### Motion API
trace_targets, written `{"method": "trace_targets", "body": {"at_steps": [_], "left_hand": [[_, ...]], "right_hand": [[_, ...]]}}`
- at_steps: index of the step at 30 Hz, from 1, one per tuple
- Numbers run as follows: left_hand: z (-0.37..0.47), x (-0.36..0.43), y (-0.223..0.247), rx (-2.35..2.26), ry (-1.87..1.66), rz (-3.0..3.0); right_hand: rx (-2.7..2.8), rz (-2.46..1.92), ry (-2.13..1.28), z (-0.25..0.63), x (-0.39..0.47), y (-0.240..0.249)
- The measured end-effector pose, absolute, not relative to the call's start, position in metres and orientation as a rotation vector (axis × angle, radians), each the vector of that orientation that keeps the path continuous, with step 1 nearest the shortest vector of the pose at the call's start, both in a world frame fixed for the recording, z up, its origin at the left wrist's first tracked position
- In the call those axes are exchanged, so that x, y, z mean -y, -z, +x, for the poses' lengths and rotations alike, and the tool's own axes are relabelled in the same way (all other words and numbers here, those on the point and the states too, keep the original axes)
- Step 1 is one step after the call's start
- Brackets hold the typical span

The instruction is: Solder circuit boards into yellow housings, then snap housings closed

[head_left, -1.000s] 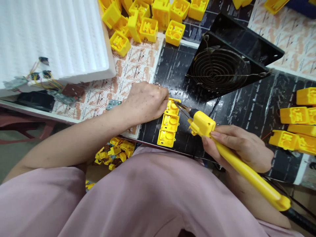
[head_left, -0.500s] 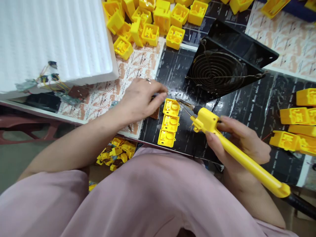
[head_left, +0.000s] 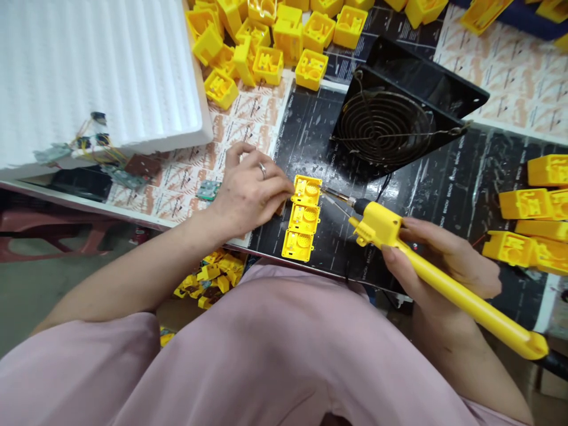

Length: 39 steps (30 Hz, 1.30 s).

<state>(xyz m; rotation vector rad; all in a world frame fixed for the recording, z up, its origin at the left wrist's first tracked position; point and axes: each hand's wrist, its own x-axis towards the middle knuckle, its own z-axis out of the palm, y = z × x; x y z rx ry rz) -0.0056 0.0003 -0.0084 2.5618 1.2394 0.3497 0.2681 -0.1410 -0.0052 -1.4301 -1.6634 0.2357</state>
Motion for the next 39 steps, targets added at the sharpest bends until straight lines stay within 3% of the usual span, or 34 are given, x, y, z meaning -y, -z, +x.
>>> {"method": "trace_targets", "body": {"at_steps": [6,21,27,33,39], "left_hand": [[-0.003,-0.002,0.009,-1.186,-0.153,2.695],[0.009,-0.008,0.002,-1.133,-0.042,2.872],[0.018,-0.006,-0.010,-1.158,0.212,2.890],[0.016,-0.007,-0.001,-1.174,0.063,2.842],[0.017,-0.007,-0.004,-1.161,0.074,2.824]], "right_hand": [[1.850,-1.097,-0.277,0.263,0.122,-0.002],[2.176,-0.982,-0.258,0.260,0.103,-0.018],[2.210,-1.011,-0.305,0.261,0.098,-0.028],[2.192,-1.126,-0.352,0.263,0.107,-0.035],[2.043,-1.184,-0.159,0.274,0.119,-0.013]]}}
